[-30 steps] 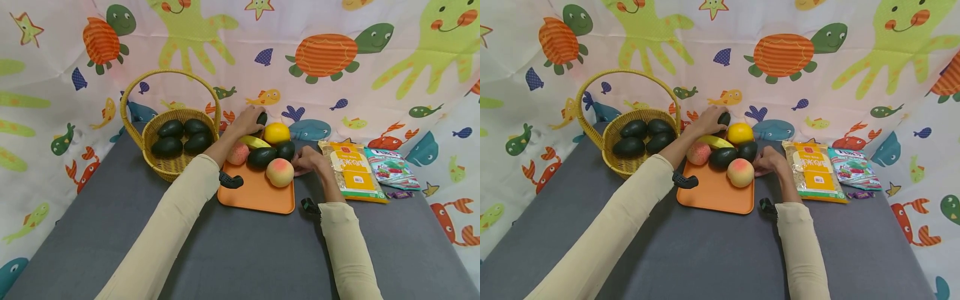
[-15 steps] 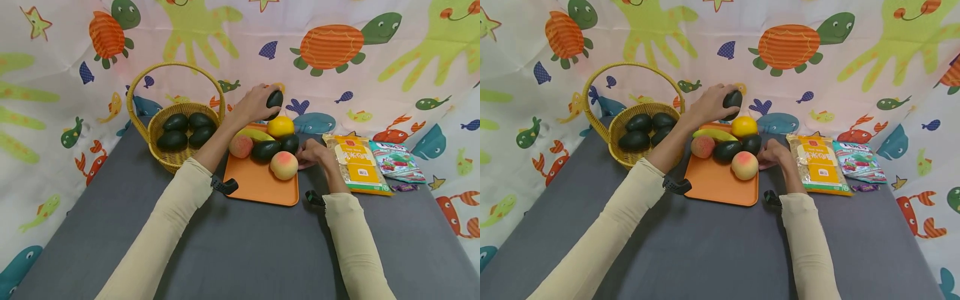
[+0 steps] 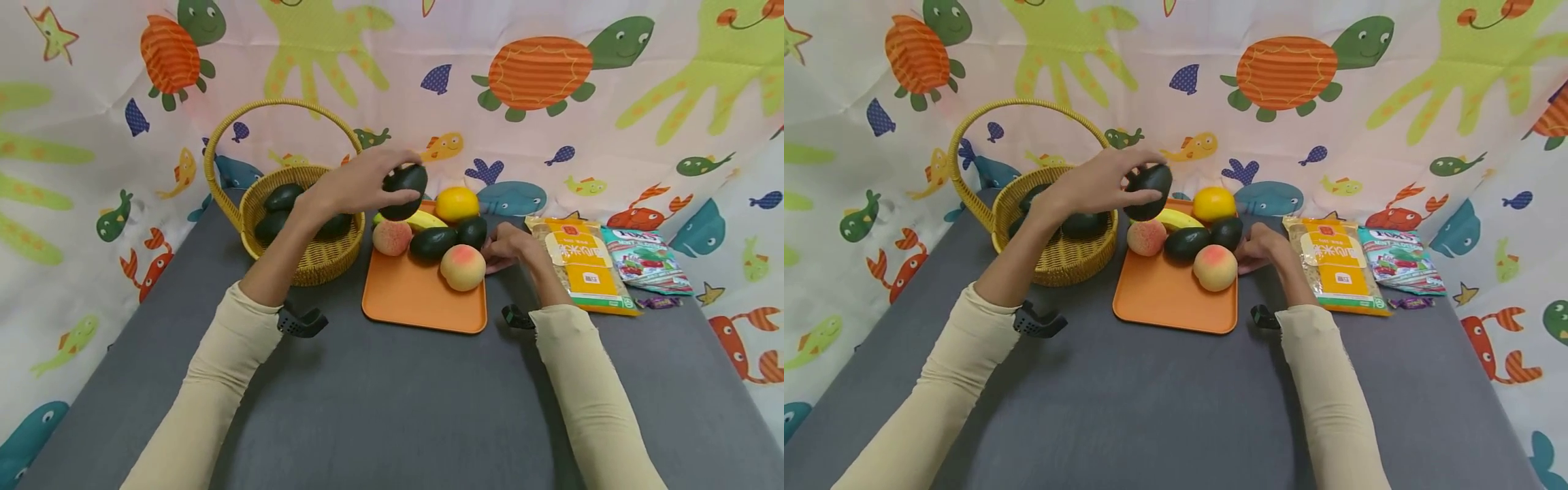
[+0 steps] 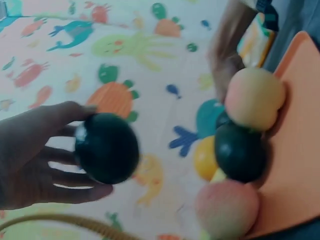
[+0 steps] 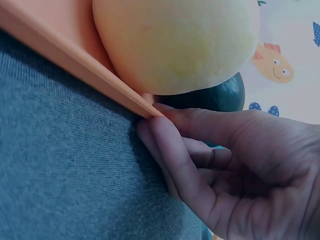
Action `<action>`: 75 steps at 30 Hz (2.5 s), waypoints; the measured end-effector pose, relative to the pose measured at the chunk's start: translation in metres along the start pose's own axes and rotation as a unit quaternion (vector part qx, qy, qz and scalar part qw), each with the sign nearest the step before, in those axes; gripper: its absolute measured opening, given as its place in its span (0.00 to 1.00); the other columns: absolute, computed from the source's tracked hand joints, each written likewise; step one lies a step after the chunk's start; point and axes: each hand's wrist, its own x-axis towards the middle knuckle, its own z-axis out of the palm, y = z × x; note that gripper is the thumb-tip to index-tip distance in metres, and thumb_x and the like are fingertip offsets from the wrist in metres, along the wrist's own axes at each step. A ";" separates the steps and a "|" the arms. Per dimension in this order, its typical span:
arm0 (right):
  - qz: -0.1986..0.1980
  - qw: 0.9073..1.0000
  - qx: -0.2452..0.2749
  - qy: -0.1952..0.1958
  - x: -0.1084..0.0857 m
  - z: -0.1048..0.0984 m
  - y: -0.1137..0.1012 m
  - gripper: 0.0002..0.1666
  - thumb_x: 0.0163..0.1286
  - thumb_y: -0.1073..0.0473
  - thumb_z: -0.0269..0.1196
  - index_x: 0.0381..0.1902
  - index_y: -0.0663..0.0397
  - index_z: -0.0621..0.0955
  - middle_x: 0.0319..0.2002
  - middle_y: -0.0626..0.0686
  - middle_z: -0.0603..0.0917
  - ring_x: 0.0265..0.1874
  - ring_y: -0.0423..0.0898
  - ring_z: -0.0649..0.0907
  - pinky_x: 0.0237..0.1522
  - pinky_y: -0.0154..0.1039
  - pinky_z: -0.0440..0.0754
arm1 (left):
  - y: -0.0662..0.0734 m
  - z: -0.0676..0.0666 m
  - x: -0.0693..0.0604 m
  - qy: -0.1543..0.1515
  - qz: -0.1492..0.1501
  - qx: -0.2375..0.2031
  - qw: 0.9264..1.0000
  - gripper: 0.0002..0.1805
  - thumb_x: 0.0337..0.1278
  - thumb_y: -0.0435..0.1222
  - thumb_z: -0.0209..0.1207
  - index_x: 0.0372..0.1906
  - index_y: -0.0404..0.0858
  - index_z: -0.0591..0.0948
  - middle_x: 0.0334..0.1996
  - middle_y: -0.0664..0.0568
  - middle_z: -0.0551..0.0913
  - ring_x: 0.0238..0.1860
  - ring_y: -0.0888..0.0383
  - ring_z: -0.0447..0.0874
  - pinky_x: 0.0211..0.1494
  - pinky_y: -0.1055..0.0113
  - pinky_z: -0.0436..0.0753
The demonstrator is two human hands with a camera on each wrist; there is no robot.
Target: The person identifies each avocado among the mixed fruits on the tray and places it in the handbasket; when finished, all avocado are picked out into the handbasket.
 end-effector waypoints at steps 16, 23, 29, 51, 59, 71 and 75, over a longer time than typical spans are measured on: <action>0.008 1.000 -0.023 -0.016 0.001 -0.001 -0.003 0.08 0.72 0.64 0.66 0.40 0.64 0.78 0.24 0.50 0.86 0.24 0.39 0.90 0.35 0.35 0.90 | -0.083 -0.022 -0.091 -0.118 -0.099 0.020 0.988 0.35 0.69 0.47 0.66 0.75 0.39 0.71 0.65 0.36 0.80 0.66 0.40 0.79 0.69 0.41 0.77; 0.010 0.999 -0.043 -0.018 0.003 -0.006 -0.002 0.09 0.71 0.64 0.67 0.34 0.61 0.77 0.24 0.49 0.84 0.23 0.39 0.89 0.34 0.35 0.90 | -0.103 -0.005 -0.103 -0.183 -0.143 0.055 0.971 0.33 0.68 0.42 0.68 0.72 0.34 0.74 0.68 0.34 0.77 0.67 0.37 0.76 0.66 0.40 0.78; -0.019 0.996 -0.085 0.001 0.004 -0.004 -0.005 0.09 0.68 0.63 0.68 0.33 0.61 0.78 0.26 0.50 0.82 0.22 0.39 0.88 0.32 0.35 0.90 | -0.110 0.006 -0.113 -0.192 -0.186 0.076 0.960 0.32 0.67 0.40 0.68 0.70 0.31 0.74 0.68 0.30 0.74 0.68 0.34 0.75 0.67 0.38 0.77; 0.016 0.999 -0.037 -0.009 0.004 0.002 -0.009 0.09 0.71 0.66 0.67 0.41 0.66 0.76 0.33 0.55 0.83 0.26 0.41 0.90 0.38 0.38 0.91 | -0.110 0.024 -0.110 -0.130 -0.216 0.152 0.956 0.38 0.57 0.40 0.76 0.72 0.38 0.75 0.64 0.30 0.73 0.66 0.26 0.70 0.65 0.33 0.75; 0.020 0.999 -0.036 -0.004 0.004 0.000 -0.010 0.09 0.71 0.67 0.67 0.41 0.66 0.76 0.34 0.56 0.83 0.26 0.42 0.89 0.38 0.38 0.91 | -0.106 0.019 -0.109 -0.132 -0.224 0.139 0.956 0.37 0.59 0.40 0.75 0.72 0.37 0.75 0.66 0.29 0.72 0.69 0.26 0.68 0.68 0.31 0.73; 0.015 0.999 -0.040 0.004 0.002 0.001 -0.009 0.10 0.71 0.66 0.67 0.43 0.67 0.77 0.34 0.56 0.83 0.25 0.41 0.89 0.36 0.37 0.91 | -0.101 0.012 -0.107 -0.144 -0.217 0.153 0.953 0.38 0.61 0.43 0.73 0.73 0.36 0.73 0.69 0.28 0.70 0.70 0.26 0.68 0.69 0.31 0.73; 0.014 0.999 -0.049 0.008 0.003 0.002 -0.008 0.11 0.71 0.65 0.67 0.42 0.67 0.77 0.34 0.56 0.83 0.24 0.40 0.89 0.35 0.36 0.91 | -0.097 0.009 -0.107 -0.134 -0.209 0.150 0.957 0.36 0.62 0.43 0.72 0.72 0.37 0.75 0.69 0.29 0.70 0.69 0.29 0.72 0.67 0.34 0.75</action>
